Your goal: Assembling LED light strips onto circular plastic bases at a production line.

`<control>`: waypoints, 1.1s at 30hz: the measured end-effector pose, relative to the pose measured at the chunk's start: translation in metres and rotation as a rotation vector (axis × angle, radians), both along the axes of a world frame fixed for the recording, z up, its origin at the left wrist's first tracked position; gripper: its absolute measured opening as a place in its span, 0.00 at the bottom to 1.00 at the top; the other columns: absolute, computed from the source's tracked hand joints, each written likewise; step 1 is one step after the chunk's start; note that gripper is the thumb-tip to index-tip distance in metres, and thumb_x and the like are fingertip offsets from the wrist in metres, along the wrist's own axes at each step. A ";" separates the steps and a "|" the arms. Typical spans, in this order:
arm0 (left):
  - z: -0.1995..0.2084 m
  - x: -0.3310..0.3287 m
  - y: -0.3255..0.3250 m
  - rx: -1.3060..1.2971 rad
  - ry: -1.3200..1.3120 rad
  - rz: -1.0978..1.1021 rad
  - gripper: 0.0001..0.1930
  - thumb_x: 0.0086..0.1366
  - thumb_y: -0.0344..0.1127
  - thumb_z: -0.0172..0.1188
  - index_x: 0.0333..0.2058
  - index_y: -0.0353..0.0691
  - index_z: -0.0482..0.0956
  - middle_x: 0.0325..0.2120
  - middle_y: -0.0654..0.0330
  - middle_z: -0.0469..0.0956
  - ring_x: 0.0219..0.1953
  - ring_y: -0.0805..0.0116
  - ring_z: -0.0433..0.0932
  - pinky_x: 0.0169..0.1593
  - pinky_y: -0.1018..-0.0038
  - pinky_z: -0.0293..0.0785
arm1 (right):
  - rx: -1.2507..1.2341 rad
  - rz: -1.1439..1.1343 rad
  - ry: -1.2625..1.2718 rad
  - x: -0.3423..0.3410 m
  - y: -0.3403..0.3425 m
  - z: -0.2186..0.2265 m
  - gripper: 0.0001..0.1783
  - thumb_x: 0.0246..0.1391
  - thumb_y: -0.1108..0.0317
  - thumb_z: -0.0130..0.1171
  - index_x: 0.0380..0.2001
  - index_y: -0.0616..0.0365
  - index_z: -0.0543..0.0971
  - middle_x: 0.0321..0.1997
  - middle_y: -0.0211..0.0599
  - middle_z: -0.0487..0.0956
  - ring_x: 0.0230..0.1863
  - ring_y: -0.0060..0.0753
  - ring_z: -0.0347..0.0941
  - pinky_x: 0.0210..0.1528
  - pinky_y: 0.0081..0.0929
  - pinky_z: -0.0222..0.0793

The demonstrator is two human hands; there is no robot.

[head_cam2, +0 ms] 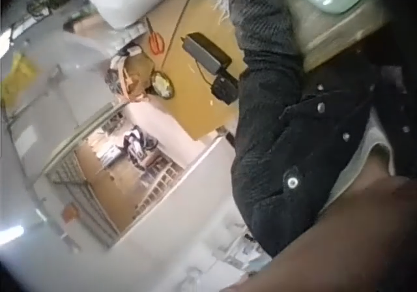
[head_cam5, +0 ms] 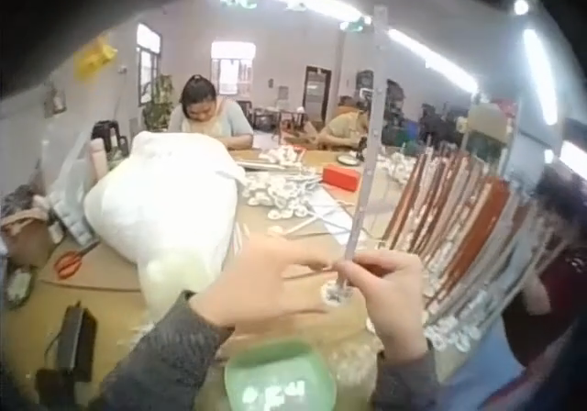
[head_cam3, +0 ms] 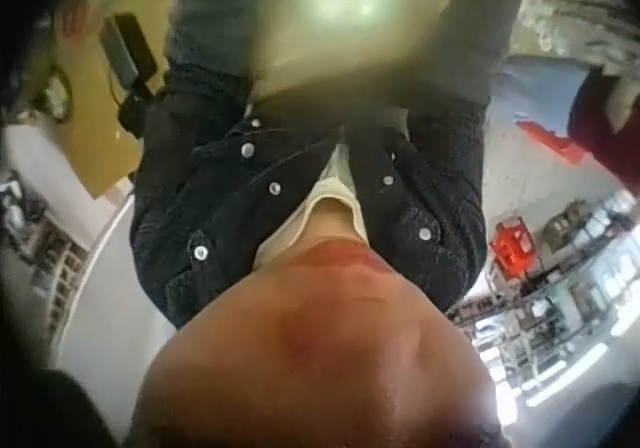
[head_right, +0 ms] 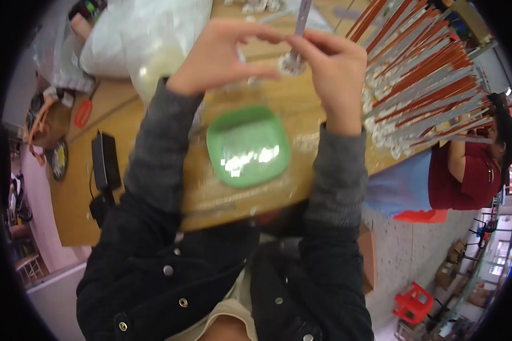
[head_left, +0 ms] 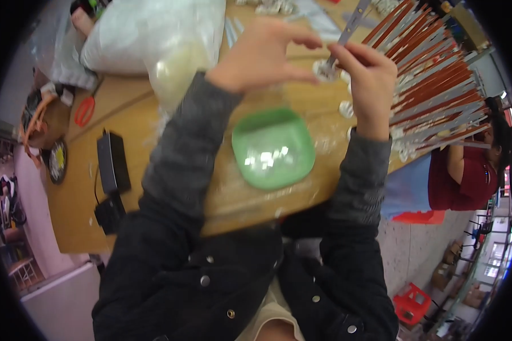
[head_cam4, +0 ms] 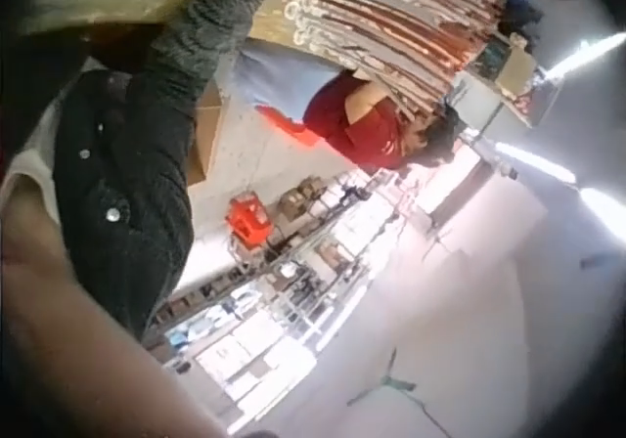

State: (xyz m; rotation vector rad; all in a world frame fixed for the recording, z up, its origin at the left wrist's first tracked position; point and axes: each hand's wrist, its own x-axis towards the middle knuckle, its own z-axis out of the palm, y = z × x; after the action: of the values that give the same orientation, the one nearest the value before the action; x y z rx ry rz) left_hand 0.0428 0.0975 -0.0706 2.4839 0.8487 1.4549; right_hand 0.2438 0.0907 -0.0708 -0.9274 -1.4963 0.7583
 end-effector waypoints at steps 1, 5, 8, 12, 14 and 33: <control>-0.016 0.001 0.007 -0.073 0.060 -0.044 0.19 0.50 0.32 0.77 0.40 0.32 0.84 0.34 0.55 0.85 0.35 0.66 0.84 0.38 0.77 0.78 | -0.046 -0.004 -0.015 0.005 0.009 -0.023 0.09 0.51 0.75 0.70 0.35 0.69 0.85 0.31 0.36 0.84 0.30 0.20 0.78 0.34 0.17 0.72; -0.027 0.000 0.007 -0.488 -0.076 -0.146 0.17 0.61 0.37 0.65 0.45 0.31 0.82 0.32 0.49 0.84 0.35 0.63 0.84 0.41 0.69 0.79 | -0.128 0.062 0.036 0.010 0.023 -0.084 0.10 0.53 0.78 0.68 0.38 0.70 0.84 0.34 0.38 0.85 0.35 0.24 0.81 0.42 0.19 0.78; -0.048 0.012 0.012 -0.378 -0.243 -0.193 0.17 0.61 0.37 0.65 0.44 0.31 0.82 0.33 0.51 0.85 0.35 0.66 0.83 0.41 0.71 0.79 | -0.153 0.068 0.005 0.011 0.019 -0.104 0.10 0.53 0.79 0.67 0.40 0.71 0.84 0.37 0.41 0.85 0.38 0.27 0.82 0.45 0.20 0.80; -0.069 0.029 0.019 -0.220 -0.123 -0.111 0.10 0.57 0.33 0.66 0.35 0.32 0.84 0.24 0.46 0.81 0.25 0.57 0.82 0.32 0.69 0.75 | -0.168 0.091 0.020 0.019 0.016 -0.124 0.11 0.55 0.78 0.66 0.41 0.71 0.84 0.39 0.43 0.85 0.40 0.28 0.83 0.46 0.20 0.79; -0.071 0.029 0.018 -0.228 -0.124 -0.125 0.08 0.55 0.32 0.67 0.31 0.33 0.84 0.21 0.44 0.78 0.23 0.53 0.79 0.30 0.67 0.73 | -0.196 0.061 -0.083 0.021 0.013 -0.129 0.11 0.55 0.77 0.66 0.41 0.70 0.84 0.39 0.41 0.86 0.41 0.27 0.82 0.47 0.19 0.78; -0.070 0.034 0.023 -0.177 0.028 -0.094 0.09 0.54 0.34 0.67 0.33 0.37 0.85 0.23 0.44 0.79 0.24 0.49 0.79 0.31 0.65 0.74 | 0.007 -0.057 -0.441 0.034 0.010 -0.129 0.11 0.57 0.73 0.66 0.43 0.66 0.85 0.37 0.36 0.87 0.37 0.18 0.80 0.42 0.16 0.76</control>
State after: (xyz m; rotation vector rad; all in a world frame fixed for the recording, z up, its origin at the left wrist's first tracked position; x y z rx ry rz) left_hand 0.0764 0.1207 -0.1411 2.3845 0.8149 1.2604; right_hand 0.2781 0.1006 -0.1999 -1.1794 -1.8417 0.5252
